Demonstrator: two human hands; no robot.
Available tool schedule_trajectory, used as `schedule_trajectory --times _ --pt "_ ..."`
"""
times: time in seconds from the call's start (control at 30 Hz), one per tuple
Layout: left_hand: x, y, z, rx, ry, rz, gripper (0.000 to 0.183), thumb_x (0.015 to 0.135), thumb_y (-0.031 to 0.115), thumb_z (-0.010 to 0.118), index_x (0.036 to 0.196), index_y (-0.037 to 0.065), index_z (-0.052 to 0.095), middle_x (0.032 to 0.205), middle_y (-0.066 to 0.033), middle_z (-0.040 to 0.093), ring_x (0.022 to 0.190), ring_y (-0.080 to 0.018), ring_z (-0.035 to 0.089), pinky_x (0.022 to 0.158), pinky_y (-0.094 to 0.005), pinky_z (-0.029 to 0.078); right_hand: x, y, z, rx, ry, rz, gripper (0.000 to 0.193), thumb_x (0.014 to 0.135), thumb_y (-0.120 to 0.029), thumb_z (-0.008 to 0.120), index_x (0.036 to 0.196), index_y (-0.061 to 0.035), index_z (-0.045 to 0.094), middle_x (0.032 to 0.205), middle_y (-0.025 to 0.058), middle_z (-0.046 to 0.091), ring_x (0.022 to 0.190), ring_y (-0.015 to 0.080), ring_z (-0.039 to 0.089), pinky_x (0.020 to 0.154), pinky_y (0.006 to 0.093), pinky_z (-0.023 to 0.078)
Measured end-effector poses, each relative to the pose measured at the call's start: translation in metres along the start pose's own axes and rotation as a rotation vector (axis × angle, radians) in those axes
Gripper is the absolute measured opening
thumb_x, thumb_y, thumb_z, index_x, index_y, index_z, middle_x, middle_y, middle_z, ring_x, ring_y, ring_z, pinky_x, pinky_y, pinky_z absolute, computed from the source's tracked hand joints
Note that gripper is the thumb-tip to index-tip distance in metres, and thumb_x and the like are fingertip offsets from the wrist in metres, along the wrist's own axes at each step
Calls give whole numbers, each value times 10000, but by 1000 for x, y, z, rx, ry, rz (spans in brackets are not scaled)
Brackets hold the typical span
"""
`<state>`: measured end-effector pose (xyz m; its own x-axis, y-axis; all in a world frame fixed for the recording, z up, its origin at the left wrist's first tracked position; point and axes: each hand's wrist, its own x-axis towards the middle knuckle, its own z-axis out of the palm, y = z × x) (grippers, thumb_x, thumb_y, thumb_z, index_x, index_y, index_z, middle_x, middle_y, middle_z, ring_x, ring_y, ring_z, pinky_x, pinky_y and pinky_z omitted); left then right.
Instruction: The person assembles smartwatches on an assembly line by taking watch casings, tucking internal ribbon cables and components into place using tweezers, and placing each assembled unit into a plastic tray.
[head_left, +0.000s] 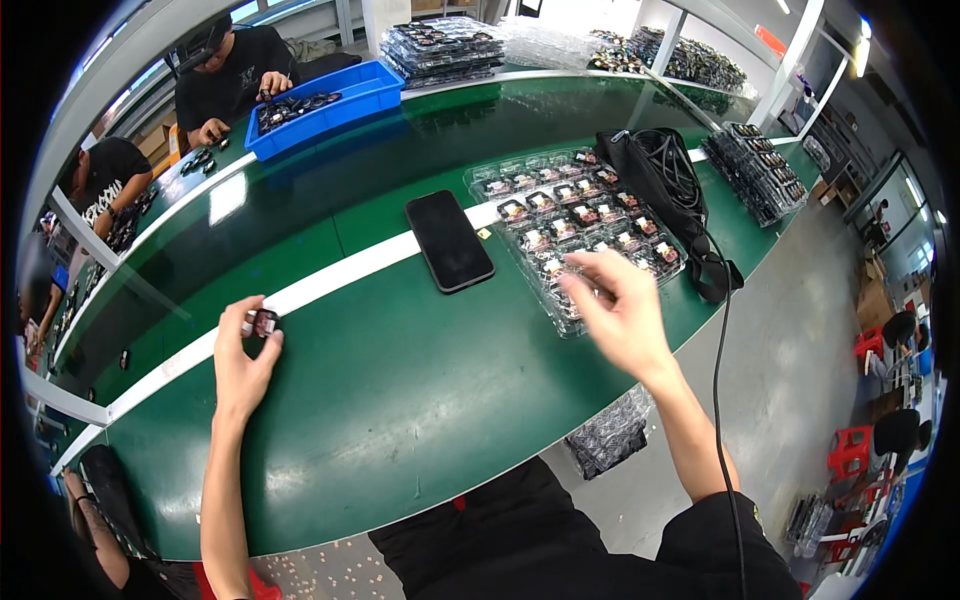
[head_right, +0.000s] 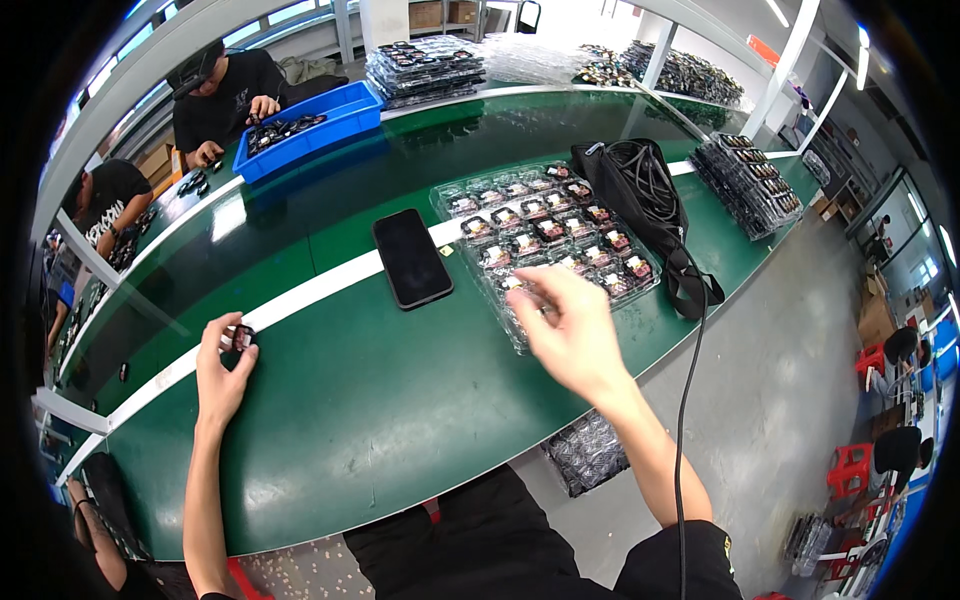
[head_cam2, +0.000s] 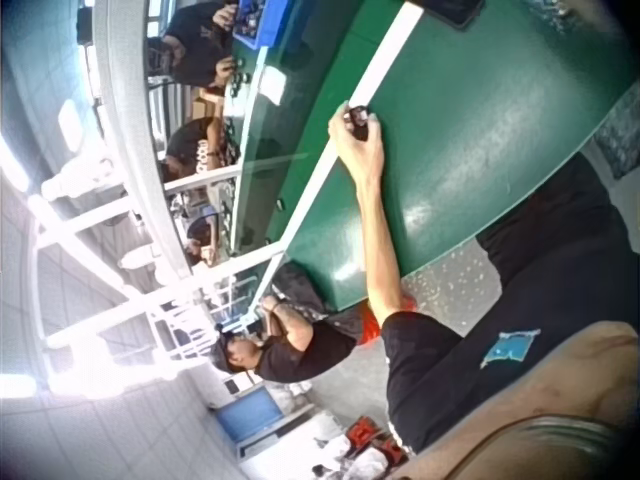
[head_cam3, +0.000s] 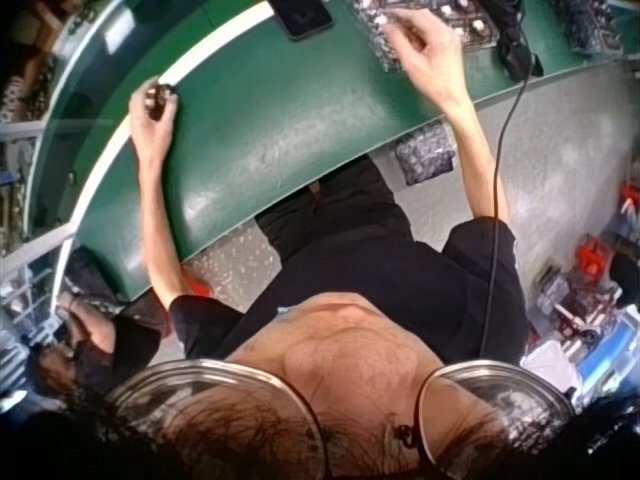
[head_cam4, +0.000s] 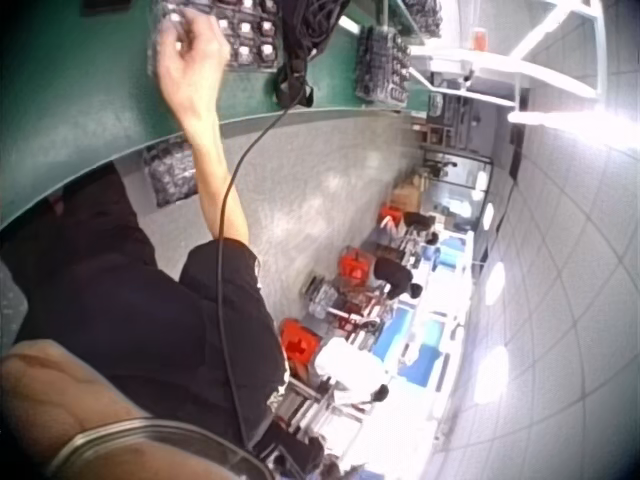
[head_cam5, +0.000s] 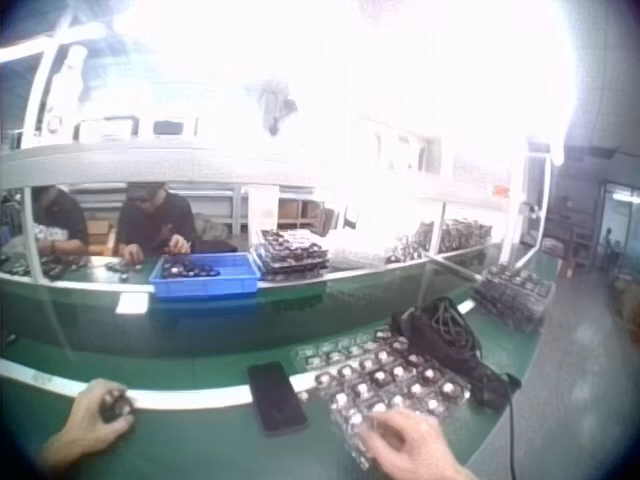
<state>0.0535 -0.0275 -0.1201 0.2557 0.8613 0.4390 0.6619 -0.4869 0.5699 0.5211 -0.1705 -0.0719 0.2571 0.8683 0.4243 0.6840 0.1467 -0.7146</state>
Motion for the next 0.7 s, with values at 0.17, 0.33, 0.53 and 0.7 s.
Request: schedule_trajectory --times 0.17,0.33,0.53,0.7 --pt "-27 49 4 -108 -286 214 608 787 34 802 1382 20 675 1307 -171 709 1170 -343 674 1075 -445 542 2 -55 83 237 -333 -238 236 1029 -87 766 1233 30 766 908 120 684 717 218 648 641 371 504" --pt "-28 54 3 -140 -319 226 718 767 124 952 1428 35 685 1296 -138 732 1161 -318 689 1052 -427 559 25 -77 146 303 -411 -410 204 1056 -52 717 1226 47 771 845 126 653 663 211 610 621 368 484" --pt "-32 39 5 -222 -344 193 768 798 159 976 1491 41 667 1332 -125 731 1175 -300 687 1064 -426 548 11 -67 175 432 -516 -56 196 1068 -23 722 1230 63 792 883 80 749 711 70 643 614 279 489" --pt "-37 35 1 -114 -275 226 781 800 189 988 1501 59 669 1285 -100 737 1177 -302 675 1066 -433 521 8 -64 180 521 -564 100 216 1052 -26 768 1249 39 827 797 24 726 664 8 574 556 218 409"
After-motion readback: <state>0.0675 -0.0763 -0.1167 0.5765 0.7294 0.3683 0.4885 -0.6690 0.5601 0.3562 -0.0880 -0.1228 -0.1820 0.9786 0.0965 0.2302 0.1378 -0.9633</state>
